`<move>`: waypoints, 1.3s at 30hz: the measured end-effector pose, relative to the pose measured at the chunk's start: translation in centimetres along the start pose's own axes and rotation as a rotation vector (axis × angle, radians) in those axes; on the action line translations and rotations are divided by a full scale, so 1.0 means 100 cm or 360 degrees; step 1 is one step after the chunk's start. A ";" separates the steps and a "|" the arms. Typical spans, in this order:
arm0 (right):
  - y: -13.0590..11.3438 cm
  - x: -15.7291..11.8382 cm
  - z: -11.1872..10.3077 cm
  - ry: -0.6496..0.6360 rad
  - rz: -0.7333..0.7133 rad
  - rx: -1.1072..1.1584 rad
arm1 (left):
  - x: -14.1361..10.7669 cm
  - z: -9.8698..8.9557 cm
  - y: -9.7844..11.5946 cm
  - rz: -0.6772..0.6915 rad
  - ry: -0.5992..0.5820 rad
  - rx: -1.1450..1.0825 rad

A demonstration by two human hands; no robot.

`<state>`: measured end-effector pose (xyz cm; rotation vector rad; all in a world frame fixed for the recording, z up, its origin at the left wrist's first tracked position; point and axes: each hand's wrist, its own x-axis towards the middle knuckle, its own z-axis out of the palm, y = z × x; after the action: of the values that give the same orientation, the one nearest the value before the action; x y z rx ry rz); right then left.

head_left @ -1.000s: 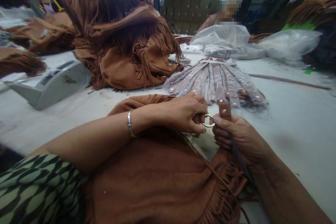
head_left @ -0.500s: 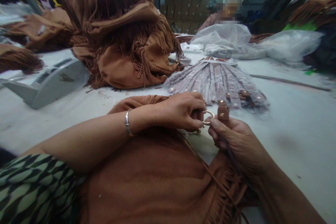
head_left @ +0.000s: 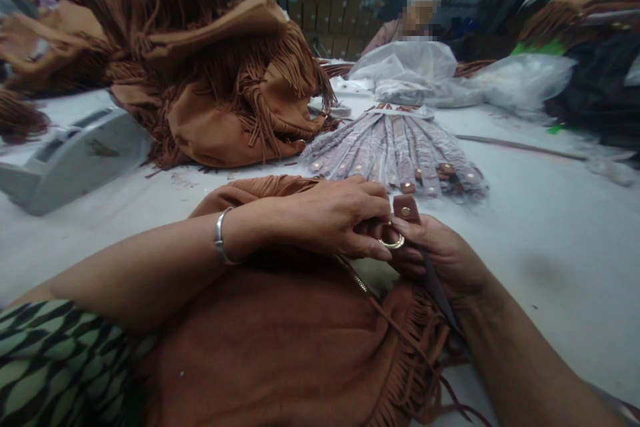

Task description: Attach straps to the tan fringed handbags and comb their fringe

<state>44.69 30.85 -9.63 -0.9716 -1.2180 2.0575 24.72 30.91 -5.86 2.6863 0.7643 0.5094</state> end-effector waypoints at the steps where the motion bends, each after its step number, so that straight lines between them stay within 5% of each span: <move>1: 0.000 0.000 0.000 0.0010 -0.0001 -0.0002 | 0.000 0.001 -0.001 0.0005 0.0005 -0.0010; 12: -0.006 -0.004 -0.012 0.0085 -0.0032 -0.0016 | -0.002 0.010 -0.007 -0.0033 0.0283 0.0091; 29: -0.002 -0.008 -0.011 0.0416 -0.0153 -0.0301 | -0.001 0.020 -0.004 -0.0226 0.0299 0.0336; 39: -0.006 -0.019 -0.010 0.0082 0.0056 -0.0656 | -0.001 0.030 -0.007 -0.0158 0.0439 0.0443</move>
<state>46.65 30.13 -8.85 -1.2279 -1.6458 1.8279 25.54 30.88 -8.85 2.8433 1.1126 0.8140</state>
